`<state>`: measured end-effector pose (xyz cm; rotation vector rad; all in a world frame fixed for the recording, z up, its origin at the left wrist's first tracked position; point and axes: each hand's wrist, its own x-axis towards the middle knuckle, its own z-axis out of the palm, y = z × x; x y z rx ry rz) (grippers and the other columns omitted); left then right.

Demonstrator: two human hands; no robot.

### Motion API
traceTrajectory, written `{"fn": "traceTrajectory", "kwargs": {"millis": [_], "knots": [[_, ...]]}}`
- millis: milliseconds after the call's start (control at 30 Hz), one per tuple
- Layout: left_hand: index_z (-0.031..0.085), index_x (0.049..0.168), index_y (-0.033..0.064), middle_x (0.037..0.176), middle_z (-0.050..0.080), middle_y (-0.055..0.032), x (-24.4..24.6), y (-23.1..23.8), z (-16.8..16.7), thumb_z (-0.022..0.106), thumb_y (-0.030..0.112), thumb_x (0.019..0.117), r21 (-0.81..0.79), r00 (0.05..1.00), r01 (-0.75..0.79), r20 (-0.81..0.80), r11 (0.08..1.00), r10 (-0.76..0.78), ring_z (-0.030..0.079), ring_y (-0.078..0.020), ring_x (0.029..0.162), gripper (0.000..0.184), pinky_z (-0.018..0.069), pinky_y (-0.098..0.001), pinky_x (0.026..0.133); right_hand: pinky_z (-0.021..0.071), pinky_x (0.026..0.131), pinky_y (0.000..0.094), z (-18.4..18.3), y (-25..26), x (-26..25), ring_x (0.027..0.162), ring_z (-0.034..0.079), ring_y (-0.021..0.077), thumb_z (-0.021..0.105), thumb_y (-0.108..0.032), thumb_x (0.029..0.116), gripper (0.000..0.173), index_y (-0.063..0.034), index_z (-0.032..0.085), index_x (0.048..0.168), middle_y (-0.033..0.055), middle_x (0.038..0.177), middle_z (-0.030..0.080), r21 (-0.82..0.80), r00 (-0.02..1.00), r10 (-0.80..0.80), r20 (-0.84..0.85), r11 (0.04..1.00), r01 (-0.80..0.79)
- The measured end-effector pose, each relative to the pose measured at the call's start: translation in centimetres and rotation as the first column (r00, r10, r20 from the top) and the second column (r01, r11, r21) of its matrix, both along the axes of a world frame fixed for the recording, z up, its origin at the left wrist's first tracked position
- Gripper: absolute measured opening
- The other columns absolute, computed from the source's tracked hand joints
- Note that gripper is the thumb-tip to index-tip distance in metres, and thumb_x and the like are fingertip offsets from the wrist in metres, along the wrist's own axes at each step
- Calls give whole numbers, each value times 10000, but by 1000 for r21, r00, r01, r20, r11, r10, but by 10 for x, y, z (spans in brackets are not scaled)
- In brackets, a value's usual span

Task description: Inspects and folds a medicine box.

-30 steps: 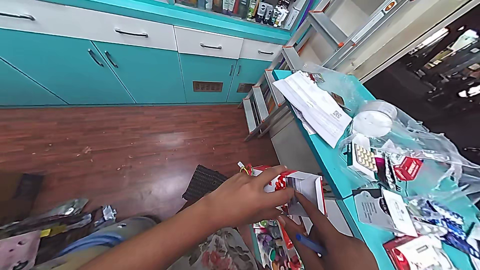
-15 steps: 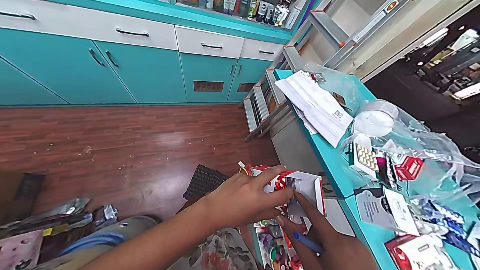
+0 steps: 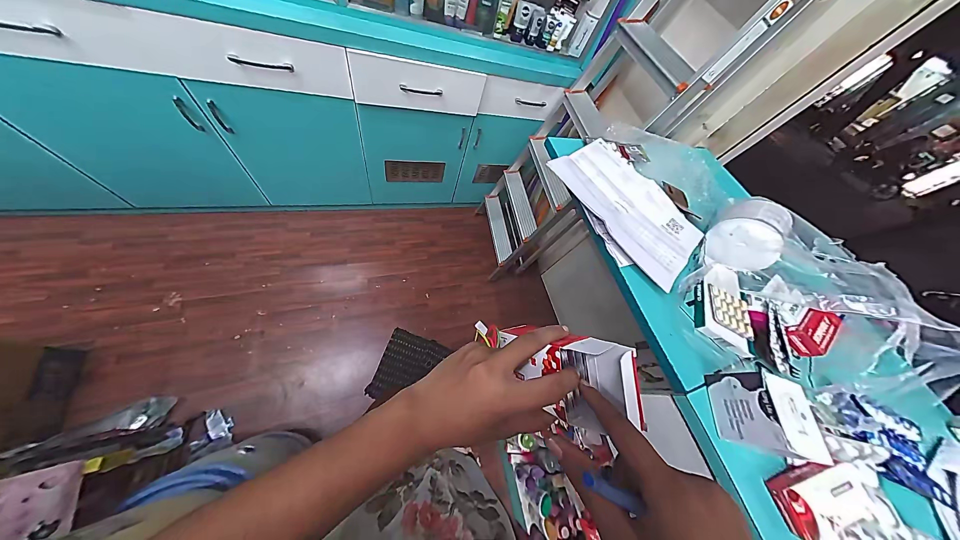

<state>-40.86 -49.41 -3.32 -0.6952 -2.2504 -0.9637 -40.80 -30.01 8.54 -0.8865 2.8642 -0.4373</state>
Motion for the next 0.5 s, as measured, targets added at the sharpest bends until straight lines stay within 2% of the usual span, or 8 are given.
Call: {"fn": "traceTrajectory", "kwargs": {"millis": [200, 367, 500], "knots": [[672, 1234, 162, 1385, 586, -201, -1, 0, -1, 638, 297, 995, 6, 1000, 3, 0, 1000, -3, 590, -144, 600, 277, 464, -252, 493, 407, 398, 370, 1, 1, -1, 386, 478, 181, 663, -397, 975, 561, 53, 661, 1311, 50, 524, 593, -13, 1000, 10, 6, 1000, -10], [666, 1243, 157, 1379, 588, -204, -3, 1, 0, 639, 296, 995, 7, 1000, 11, -10, 1000, -11, 593, -147, 612, 285, 467, -253, 500, 407, 393, 376, 0, 0, -3, 377, 477, 189, 672, -388, 961, 574, 78, 660, 1297, 55, 511, 581, 14, 999, -6, -54, 1000, 7], [674, 1245, 155, 1382, 581, -202, -4, 1, 0, 637, 287, 994, 3, 1000, 15, -8, 1000, -15, 560, -133, 591, 286, 447, -247, 490, 421, 400, 388, 0, -1, -3, 384, 495, 203, 667, -413, 962, 602, 80, 653, 1307, 60, 517, 587, 24, 998, -11, -59, 1000, 13]]}}
